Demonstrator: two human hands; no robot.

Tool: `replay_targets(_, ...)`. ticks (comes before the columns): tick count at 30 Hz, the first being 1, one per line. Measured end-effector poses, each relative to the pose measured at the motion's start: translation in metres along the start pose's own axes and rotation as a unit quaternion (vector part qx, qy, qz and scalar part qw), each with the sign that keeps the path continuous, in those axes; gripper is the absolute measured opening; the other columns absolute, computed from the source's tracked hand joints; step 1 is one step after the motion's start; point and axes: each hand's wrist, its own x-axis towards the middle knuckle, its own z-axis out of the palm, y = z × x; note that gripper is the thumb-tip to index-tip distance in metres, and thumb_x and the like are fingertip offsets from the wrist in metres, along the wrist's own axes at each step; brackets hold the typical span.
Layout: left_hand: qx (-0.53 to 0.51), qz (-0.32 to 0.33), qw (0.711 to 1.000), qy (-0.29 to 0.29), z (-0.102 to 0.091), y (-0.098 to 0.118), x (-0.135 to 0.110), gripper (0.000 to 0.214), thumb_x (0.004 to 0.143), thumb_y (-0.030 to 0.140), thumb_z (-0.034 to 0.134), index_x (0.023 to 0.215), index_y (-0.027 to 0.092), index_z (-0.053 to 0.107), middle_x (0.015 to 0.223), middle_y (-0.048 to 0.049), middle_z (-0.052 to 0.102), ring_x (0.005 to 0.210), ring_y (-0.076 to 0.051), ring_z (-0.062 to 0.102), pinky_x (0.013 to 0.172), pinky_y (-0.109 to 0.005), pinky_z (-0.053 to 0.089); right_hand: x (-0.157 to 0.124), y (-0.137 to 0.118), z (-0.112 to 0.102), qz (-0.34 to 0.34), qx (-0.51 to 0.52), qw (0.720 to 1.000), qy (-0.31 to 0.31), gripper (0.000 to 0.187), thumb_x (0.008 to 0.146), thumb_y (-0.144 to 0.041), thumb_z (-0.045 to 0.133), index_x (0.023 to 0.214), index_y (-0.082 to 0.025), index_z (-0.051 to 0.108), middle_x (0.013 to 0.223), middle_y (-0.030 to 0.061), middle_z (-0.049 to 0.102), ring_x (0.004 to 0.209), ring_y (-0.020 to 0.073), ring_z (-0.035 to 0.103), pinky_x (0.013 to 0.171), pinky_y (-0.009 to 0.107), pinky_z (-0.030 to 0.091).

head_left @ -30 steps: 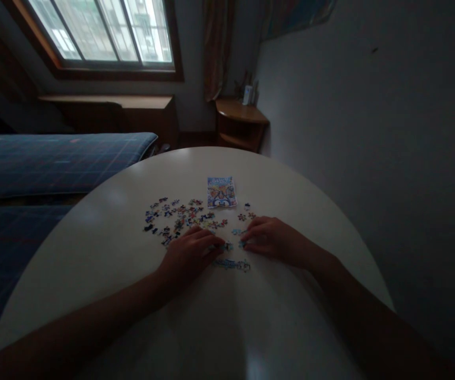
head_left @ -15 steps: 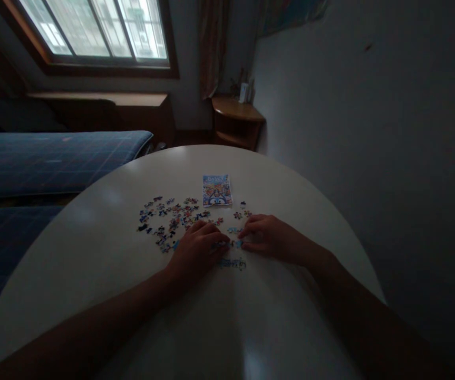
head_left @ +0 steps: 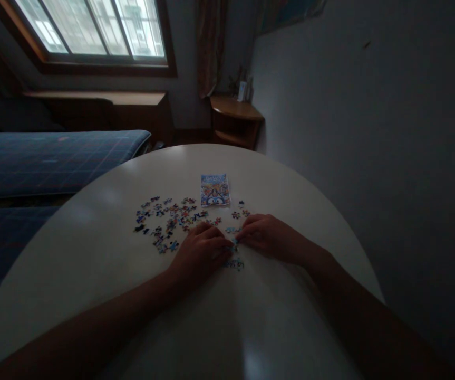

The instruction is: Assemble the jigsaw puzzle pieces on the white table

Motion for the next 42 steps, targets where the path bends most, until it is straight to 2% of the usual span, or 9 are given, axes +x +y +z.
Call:
replay_targets(6,-0.012,0.007,1.0,-0.013,-0.0001,0.0011,0.0021,0.011,0.088,0.026,0.067,0.093,0.024,0.077,0.089,-0.0038,0.071,0.092,-0.02,0.056,0.084,-0.033,0.048,0.001,0.0018,0.003,-0.011,-0.009,1.0,0.001,0.017,0.088,-0.017,0.063,0.093,-0.024,0.078,0.089,0.003,0.07,0.075,0.0119,0.064,0.07,0.023,0.047)
replay_targets(29,0.003,0.002,1.0,-0.025,-0.0041,0.0057,0.003,0.009,0.087,0.021,0.067,0.089,0.024,0.076,0.086,-0.0029,0.071,0.089,-0.021,0.055,0.083,-0.034,0.047,-0.0001,-0.0016,0.001,-0.019,-0.014,1.0,-0.007,0.017,0.089,-0.017,0.063,0.095,-0.024,0.078,0.09,0.0025,0.071,0.076,0.0117,0.064,0.073,0.023,0.047)
replay_targets(36,0.071,0.064,0.995,-0.003,-0.0042,0.0048,0.002,0.011,0.09,0.021,0.064,0.087,0.024,0.074,0.087,-0.003,0.07,0.089,-0.02,0.055,0.083,-0.034,0.046,0.0012,-0.0012,0.001,-0.017,-0.02,1.0,-0.008,0.018,0.088,-0.015,0.064,0.095,-0.025,0.078,0.089,0.0024,0.072,0.075,0.0117,0.065,0.072,0.023,0.047)
replay_targets(42,0.165,0.141,0.976,0.009,-0.0052,0.0029,-0.0002,0.005,0.089,0.022,0.065,0.089,0.023,0.07,0.091,-0.0029,0.068,0.095,-0.023,0.053,0.084,-0.036,0.044,0.0019,-0.003,0.0003,-0.019,-0.031,0.999,-0.017,0.018,0.088,-0.016,0.063,0.095,-0.024,0.078,0.088,0.0029,0.073,0.077,0.0129,0.065,0.074,0.024,0.046)
